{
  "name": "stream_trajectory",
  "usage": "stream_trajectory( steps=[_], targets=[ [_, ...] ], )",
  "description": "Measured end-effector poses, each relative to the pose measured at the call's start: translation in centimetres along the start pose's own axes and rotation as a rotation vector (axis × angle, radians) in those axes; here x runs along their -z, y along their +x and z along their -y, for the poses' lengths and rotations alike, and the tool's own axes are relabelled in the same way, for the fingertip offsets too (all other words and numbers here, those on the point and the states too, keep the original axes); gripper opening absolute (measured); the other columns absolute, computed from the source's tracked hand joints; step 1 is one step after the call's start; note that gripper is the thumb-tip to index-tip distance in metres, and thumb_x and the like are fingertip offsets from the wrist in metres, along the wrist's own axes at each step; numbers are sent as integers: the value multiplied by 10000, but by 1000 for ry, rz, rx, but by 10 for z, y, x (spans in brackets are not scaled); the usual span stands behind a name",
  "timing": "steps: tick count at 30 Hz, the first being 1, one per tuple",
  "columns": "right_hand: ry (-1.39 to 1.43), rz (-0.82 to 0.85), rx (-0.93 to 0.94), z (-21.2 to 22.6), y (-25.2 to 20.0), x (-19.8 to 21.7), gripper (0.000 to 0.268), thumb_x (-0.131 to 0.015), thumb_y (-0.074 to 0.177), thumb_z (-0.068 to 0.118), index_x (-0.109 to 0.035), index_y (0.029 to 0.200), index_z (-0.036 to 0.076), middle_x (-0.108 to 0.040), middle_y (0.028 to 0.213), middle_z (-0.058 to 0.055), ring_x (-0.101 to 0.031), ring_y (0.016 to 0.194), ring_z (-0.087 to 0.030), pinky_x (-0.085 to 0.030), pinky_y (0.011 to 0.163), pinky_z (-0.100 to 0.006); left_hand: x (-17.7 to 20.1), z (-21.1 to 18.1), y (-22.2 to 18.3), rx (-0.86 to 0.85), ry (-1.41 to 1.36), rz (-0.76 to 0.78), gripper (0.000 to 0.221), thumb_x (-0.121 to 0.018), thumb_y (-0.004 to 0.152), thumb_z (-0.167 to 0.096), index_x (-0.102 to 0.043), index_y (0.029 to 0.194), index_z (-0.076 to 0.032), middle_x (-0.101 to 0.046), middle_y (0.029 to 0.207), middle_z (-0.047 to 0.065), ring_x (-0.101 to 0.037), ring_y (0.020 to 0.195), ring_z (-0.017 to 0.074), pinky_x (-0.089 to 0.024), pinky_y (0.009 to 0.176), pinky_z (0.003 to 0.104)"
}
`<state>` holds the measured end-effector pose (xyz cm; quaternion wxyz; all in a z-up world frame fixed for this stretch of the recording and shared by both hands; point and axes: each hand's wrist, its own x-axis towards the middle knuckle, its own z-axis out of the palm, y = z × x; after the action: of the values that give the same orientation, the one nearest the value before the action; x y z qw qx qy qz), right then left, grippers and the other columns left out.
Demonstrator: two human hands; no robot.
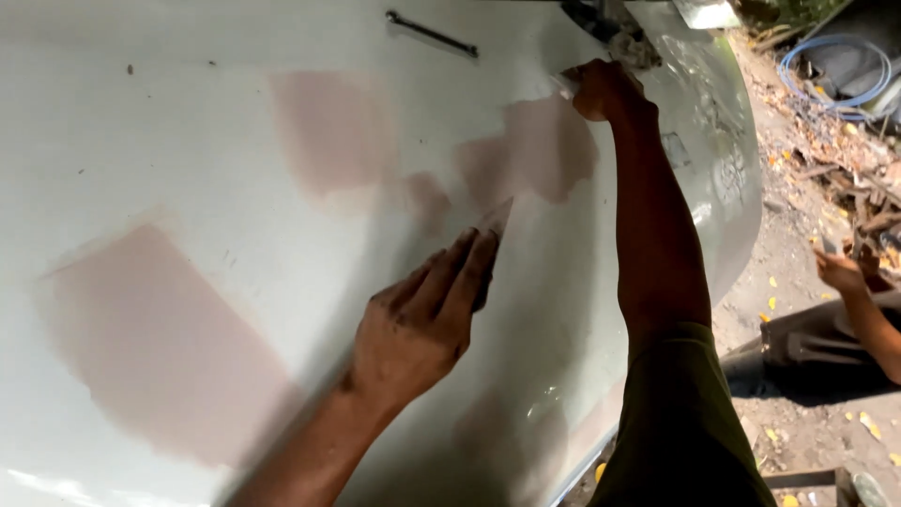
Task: Sanding and applying body filler to a white vehicle to prepare it for painting.
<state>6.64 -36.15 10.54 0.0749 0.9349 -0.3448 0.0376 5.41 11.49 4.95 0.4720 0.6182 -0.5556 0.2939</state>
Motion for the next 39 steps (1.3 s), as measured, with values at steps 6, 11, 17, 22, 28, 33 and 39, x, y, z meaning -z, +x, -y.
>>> stream_trajectory(
  steps=[6,11,17,22,28,33,39],
  targets=[
    [-228,57,0,31,17,-9,514,-630,875,157,-633,1388,123,-640,1337,-200,-637,1157,-419,-528,969,-569,3,0,1,37,8,9,416,-699,983,-30,-601,1385,18,-714,1256,185,-745,1044,302,-623,858,368],
    [-299,-40,237,61,-10,-7,498,-624,865,162,-703,1357,149,-716,1214,-221,-695,1053,-410,-549,948,-549,1,0,0,63,13,29,417,-699,977,-28,-605,1382,9,-716,1253,167,-750,1051,284,-623,852,366],
    [-90,-157,223,-31,17,0,439,-579,898,185,-707,1299,57,-704,1182,-263,-675,1028,-445,-552,907,-581,4,0,0,76,20,30,394,-702,990,-34,-610,1370,15,-720,1254,164,-751,1035,280,-624,829,357],
    [-187,-23,14,-64,40,-20,392,-572,989,232,-715,1163,-89,-698,1145,-317,-696,1005,-464,-562,922,-572,4,-1,0,108,22,17,397,-705,991,-43,-613,1375,1,-719,1253,153,-749,1027,283,-628,840,357],
    [-35,52,-134,-38,26,-17,375,-595,954,241,-710,1164,-48,-690,1173,-284,-670,1077,-443,-528,968,-560,9,-3,3,111,9,20,400,-714,987,-35,-614,1373,6,-721,1243,155,-758,1032,287,-624,830,356],
    [-73,20,-51,1,11,-13,375,-609,853,152,-720,1162,-30,-697,1168,-277,-675,1076,-444,-538,971,-546,11,-4,5,98,15,-10,403,-713,996,-32,-608,1382,13,-716,1246,168,-750,1012,285,-632,902,363],
    [-253,-21,94,43,-12,-16,371,-641,870,227,-763,1127,-11,-728,1089,-253,-690,1010,-396,-553,925,-529,9,-3,3,99,-2,-27,402,-712,1006,-42,-607,1391,8,-713,1263,161,-752,1031,280,-631,890,360]
  ],
)
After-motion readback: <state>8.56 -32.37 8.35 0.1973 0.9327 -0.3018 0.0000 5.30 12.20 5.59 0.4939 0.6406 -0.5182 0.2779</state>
